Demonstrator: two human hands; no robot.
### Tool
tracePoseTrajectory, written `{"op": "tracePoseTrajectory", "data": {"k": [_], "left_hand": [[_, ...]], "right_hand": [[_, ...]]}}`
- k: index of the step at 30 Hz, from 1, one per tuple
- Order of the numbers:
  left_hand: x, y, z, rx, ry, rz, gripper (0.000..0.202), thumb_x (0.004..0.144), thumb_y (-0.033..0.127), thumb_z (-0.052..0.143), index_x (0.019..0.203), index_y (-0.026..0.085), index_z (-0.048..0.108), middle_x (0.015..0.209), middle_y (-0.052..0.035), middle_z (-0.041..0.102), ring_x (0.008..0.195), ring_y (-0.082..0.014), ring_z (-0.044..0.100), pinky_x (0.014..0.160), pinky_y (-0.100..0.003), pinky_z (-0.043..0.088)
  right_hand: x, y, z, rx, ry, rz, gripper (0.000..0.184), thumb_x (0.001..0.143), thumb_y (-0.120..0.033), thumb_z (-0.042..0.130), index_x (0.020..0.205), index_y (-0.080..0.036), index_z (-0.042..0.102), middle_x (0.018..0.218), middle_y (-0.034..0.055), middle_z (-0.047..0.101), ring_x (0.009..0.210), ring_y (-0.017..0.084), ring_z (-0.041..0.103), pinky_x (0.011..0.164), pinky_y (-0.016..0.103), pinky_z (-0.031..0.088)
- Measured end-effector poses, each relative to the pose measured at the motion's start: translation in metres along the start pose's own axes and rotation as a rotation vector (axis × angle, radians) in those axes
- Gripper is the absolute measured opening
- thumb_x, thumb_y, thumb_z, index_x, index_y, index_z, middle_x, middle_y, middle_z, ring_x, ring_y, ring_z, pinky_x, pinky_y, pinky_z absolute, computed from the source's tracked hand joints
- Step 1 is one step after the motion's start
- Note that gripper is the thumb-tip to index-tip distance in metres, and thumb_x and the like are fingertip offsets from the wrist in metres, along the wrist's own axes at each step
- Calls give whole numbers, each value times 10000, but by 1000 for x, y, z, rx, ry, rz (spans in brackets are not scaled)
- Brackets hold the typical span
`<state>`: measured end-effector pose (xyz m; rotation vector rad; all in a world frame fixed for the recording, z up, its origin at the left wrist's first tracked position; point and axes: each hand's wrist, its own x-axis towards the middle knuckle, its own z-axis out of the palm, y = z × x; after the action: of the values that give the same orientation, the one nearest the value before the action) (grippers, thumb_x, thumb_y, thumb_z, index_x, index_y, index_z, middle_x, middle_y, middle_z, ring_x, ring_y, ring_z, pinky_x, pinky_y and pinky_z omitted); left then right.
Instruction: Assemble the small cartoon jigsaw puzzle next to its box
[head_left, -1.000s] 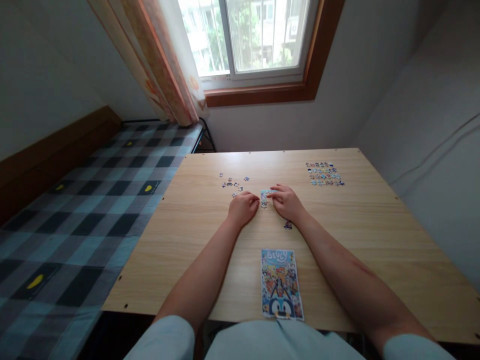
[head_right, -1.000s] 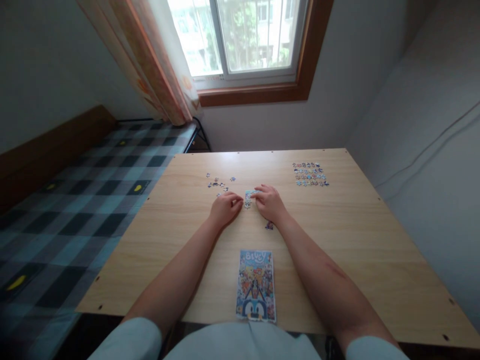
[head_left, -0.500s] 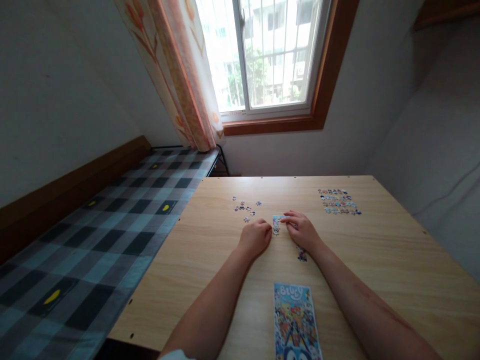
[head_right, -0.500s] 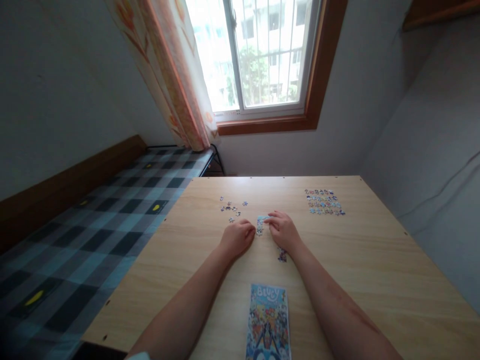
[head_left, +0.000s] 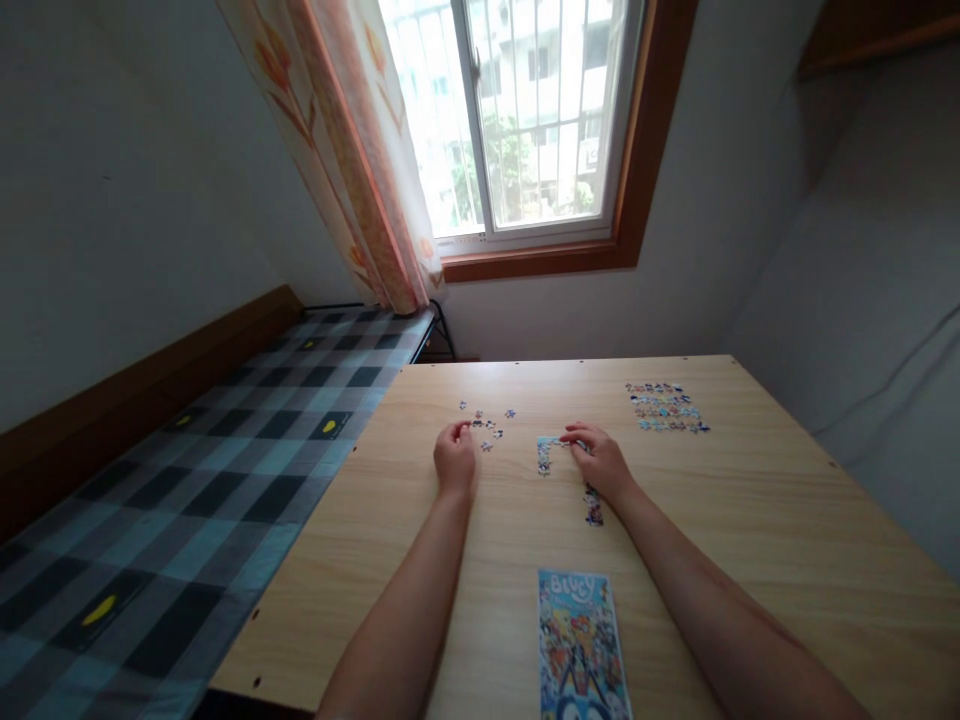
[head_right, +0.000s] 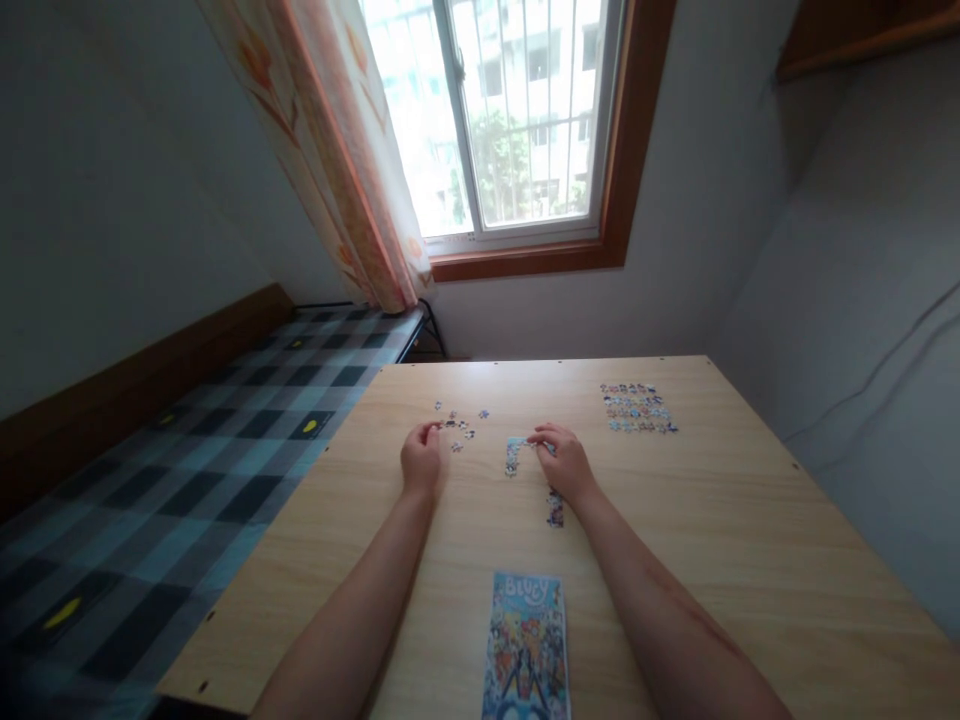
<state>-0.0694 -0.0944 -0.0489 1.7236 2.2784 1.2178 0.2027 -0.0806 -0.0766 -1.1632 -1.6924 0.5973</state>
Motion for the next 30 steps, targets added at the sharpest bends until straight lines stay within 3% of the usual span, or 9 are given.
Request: {"op": "tracePoseTrajectory", "data": {"k": [6,16,23,30], "left_hand": [[24,11,6,172,-85,38,273,924,342,555,1034,200,760,1077,-103,704,1080,-260,603,995,-366,447],[87,11,5,484,-310,64,229,814,364,694,993,269,803,1174,-124,649,1156,-340,524,951,-417,425],[103,11,7,532,-401,62,141,773,343,730,874,292,813,1115,-116,683,1152,-343,555,923,-399,456],[116,18,4,452,-414,27,117,618,230,812,729,252,783,1016,-121,729,1096,-349,614,855,-374,492]], "right_hand": [[3,1,1,47,38,28,250,790,-218,546,845,-234,789,1091,95,740,1122,271,645,1074,477,452],[5,0,5,65,60,47,264,775,-170,537,829,-235,787,1091,87,739,1131,267,643,1084,465,443],[9,-3,7,70,50,71,290,755,-128,530,826,-234,790,1100,87,738,1131,260,643,1082,457,441],[11,-7,10,81,48,69,287,765,-147,531,817,-243,796,1109,81,737,1118,246,650,1059,429,457]]}}
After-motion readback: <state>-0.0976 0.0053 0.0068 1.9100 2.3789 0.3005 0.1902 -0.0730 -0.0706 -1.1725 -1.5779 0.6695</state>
